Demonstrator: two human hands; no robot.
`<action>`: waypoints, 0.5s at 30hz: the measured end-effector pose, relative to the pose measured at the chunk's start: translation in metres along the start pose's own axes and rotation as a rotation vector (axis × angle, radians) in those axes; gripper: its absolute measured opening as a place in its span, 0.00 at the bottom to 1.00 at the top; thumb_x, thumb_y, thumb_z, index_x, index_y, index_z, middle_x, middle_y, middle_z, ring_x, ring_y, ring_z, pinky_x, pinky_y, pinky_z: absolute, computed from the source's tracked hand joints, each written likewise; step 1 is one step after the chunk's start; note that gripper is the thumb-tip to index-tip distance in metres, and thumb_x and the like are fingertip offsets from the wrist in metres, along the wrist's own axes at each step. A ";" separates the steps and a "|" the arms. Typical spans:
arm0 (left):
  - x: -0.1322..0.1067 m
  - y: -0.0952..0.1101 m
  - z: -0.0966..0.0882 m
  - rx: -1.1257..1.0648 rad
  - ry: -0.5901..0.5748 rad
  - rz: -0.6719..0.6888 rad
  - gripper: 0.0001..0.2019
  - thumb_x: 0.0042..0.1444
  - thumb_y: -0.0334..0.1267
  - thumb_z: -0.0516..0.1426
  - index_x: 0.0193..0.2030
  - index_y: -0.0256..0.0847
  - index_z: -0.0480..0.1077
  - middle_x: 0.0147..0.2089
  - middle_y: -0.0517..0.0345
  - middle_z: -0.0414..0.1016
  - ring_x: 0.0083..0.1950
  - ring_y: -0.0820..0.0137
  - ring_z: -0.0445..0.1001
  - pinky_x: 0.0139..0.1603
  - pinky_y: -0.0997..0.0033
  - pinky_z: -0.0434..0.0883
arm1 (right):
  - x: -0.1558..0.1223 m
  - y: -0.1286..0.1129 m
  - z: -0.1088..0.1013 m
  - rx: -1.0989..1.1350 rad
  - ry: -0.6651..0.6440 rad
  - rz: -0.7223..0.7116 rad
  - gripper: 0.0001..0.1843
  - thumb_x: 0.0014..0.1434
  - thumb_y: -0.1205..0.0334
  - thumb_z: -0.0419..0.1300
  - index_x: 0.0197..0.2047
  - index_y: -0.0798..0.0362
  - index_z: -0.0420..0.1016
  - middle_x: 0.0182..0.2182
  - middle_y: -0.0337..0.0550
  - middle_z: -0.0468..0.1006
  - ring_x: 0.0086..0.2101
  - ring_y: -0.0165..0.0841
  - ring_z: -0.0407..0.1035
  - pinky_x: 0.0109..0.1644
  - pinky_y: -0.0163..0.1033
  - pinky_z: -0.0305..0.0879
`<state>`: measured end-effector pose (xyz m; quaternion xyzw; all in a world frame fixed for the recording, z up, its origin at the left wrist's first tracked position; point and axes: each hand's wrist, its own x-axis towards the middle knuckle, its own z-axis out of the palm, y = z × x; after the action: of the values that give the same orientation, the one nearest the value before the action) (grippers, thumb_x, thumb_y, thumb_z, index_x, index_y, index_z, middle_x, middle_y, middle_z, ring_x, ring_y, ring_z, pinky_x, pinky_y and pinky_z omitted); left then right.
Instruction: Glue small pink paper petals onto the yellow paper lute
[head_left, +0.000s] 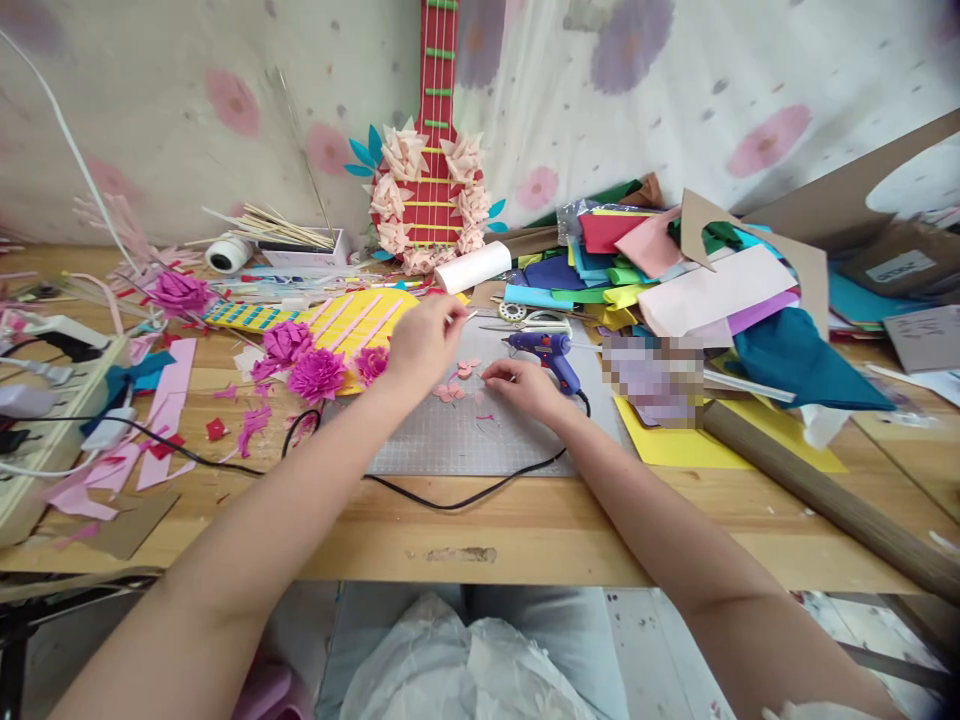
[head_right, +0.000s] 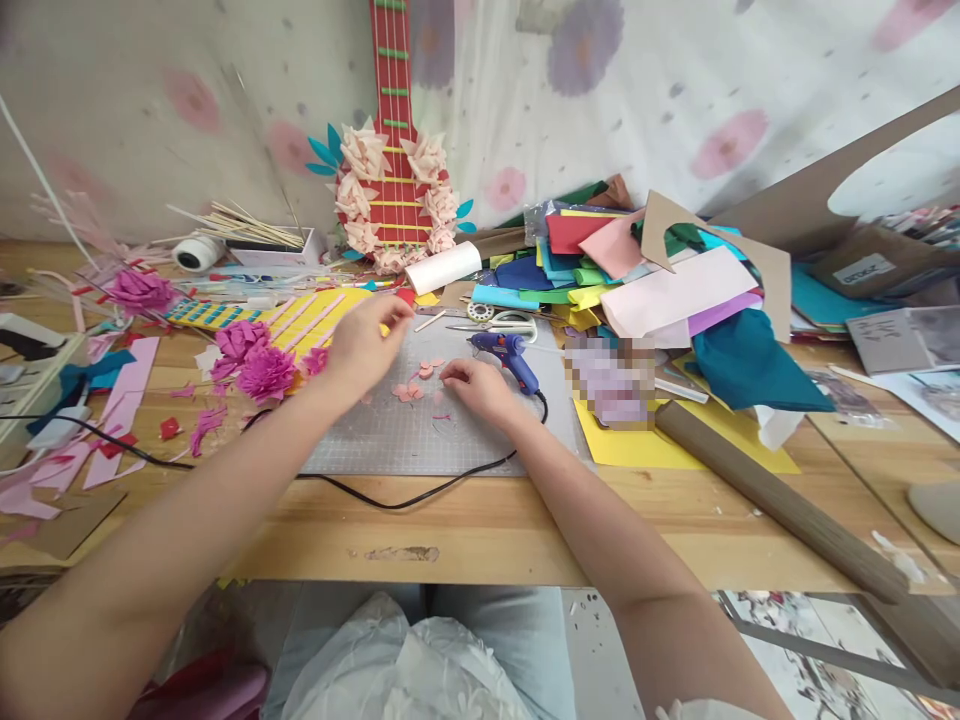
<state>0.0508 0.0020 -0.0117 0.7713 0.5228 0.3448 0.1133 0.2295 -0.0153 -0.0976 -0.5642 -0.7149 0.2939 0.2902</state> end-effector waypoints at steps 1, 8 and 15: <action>-0.007 0.003 0.011 -0.010 -0.053 0.022 0.06 0.57 0.33 0.52 0.36 0.41 0.70 0.40 0.55 0.75 0.43 0.67 0.73 0.46 0.69 0.66 | -0.003 0.002 0.001 -0.060 -0.001 -0.021 0.07 0.55 0.65 0.55 0.35 0.51 0.75 0.33 0.41 0.78 0.33 0.31 0.69 0.40 0.38 0.63; -0.047 -0.010 0.069 -0.091 -0.083 -0.048 0.10 0.60 0.32 0.49 0.39 0.40 0.71 0.43 0.51 0.77 0.46 0.66 0.74 0.47 0.68 0.67 | -0.009 -0.002 0.009 -0.342 -0.040 -0.141 0.07 0.57 0.60 0.58 0.38 0.53 0.71 0.37 0.46 0.73 0.38 0.34 0.66 0.41 0.39 0.60; -0.060 -0.026 0.070 -0.253 0.013 -0.200 0.08 0.60 0.37 0.51 0.35 0.41 0.70 0.38 0.54 0.78 0.35 0.70 0.75 0.40 0.70 0.69 | -0.012 -0.006 0.009 -0.294 -0.064 -0.113 0.00 0.56 0.65 0.57 0.34 0.51 0.68 0.35 0.43 0.73 0.36 0.33 0.66 0.39 0.38 0.59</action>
<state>0.0647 -0.0270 -0.1015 0.6926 0.5502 0.3998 0.2402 0.2209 -0.0288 -0.1004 -0.5498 -0.7898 0.1869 0.1976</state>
